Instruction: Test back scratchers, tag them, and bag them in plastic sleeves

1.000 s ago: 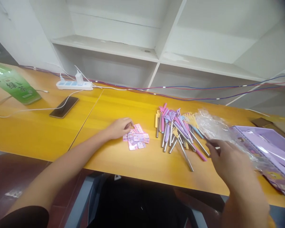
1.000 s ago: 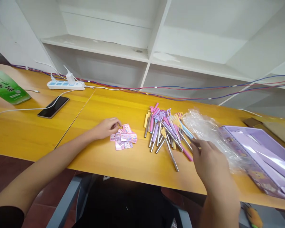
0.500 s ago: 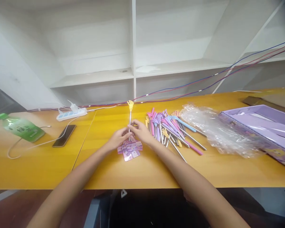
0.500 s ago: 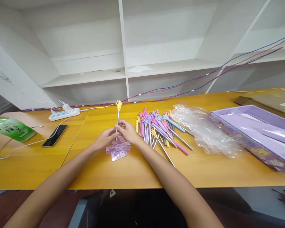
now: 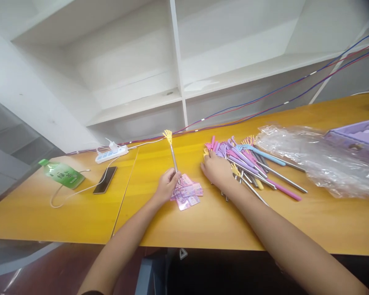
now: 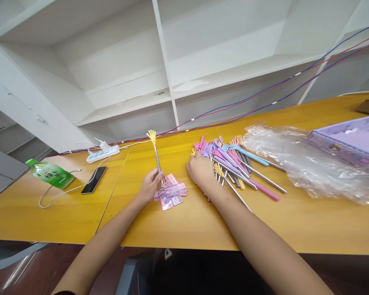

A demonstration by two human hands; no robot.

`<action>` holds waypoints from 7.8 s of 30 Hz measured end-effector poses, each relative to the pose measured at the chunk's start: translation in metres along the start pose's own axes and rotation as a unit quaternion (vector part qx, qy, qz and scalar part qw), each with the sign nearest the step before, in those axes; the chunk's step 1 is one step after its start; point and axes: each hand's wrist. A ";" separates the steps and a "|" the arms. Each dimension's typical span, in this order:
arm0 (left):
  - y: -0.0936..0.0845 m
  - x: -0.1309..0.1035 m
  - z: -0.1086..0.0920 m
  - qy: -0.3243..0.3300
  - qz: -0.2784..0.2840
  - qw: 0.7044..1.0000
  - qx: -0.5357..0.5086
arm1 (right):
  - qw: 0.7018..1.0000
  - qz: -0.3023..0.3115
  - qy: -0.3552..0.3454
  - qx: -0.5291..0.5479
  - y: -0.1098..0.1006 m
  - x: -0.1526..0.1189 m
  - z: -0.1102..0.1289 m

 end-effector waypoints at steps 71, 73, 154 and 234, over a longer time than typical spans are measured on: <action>0.001 -0.020 -0.023 -0.070 0.153 0.972 -0.166 | 0.665 -0.005 -0.044 0.745 0.004 -0.026 0.063; 0.004 -0.023 -0.025 -0.029 0.153 0.985 -0.072 | 0.620 0.013 -0.019 0.784 0.005 -0.021 0.059; -0.005 -0.017 -0.017 0.128 -0.032 0.988 0.086 | 0.639 -0.088 -0.029 0.764 -0.010 -0.013 0.028; -0.054 0.024 0.009 -0.042 -0.250 0.953 -0.164 | 0.873 -0.129 -0.197 0.428 0.006 0.007 -0.038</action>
Point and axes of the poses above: each hand's wrist, its own x-axis towards the middle knuckle, its own y-axis out of the palm, z = x × y, and after that the axes turned 8 degrees about -y, right-handed
